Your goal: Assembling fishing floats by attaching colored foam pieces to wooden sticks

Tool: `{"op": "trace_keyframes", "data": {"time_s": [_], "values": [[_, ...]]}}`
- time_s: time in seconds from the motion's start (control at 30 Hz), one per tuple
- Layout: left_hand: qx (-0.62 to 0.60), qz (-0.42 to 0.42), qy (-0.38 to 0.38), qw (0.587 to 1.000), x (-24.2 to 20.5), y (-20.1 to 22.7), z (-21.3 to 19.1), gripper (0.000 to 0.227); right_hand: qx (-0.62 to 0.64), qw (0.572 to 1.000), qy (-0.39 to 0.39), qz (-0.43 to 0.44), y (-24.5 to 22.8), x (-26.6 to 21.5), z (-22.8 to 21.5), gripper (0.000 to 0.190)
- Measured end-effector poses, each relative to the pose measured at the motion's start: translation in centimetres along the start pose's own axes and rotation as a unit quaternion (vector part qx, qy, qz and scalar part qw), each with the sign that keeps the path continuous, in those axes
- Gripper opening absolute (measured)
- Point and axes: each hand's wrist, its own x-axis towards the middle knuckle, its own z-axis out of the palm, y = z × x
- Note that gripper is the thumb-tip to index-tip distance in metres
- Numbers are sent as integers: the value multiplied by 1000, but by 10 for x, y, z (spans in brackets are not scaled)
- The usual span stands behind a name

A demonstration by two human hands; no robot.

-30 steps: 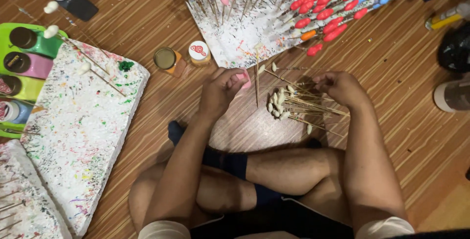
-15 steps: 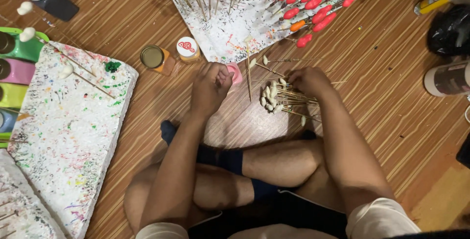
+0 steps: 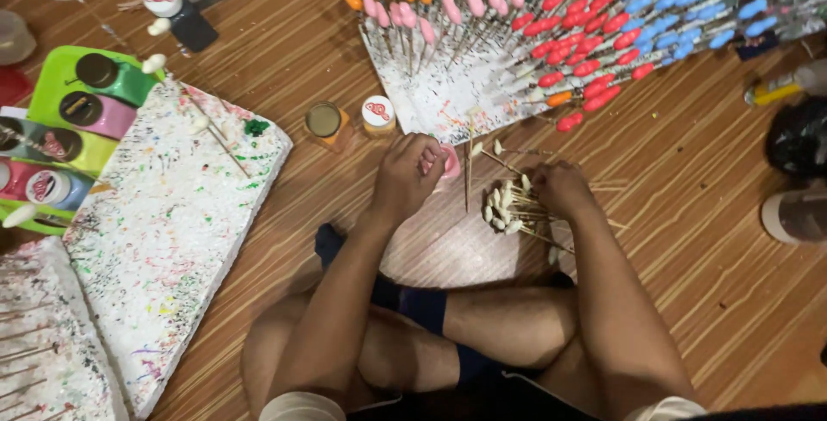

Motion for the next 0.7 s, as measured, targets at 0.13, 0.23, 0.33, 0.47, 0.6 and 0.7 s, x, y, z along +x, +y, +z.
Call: {"op": "trace_keyframes", "data": {"time_s": [0.13,0.23,0.33,0.47,0.6,0.7], "values": [[2,-13,1,1000,-3,-1,0,19,9,1000,14,21,2,-3,3,19],[-2,-21,-5,1000,-2,1,0,17,22,997,18,74,-3,-12,-6,22],[-2,-27,-4,1000,-4,-3,2,18,10,997,15,74,-47,-38,-52,25],[4,-51,-25,998,-8,-9,4,18,128,983,129,-35,-114,-81,-99,15],[-52,-98,-116,987,-10,-8,0,30,224,937,223,-150,-159,-97,-115,15],[-109,-94,-162,976,-2,25,-10,46,315,900,258,-153,-169,-87,-102,17]]}}
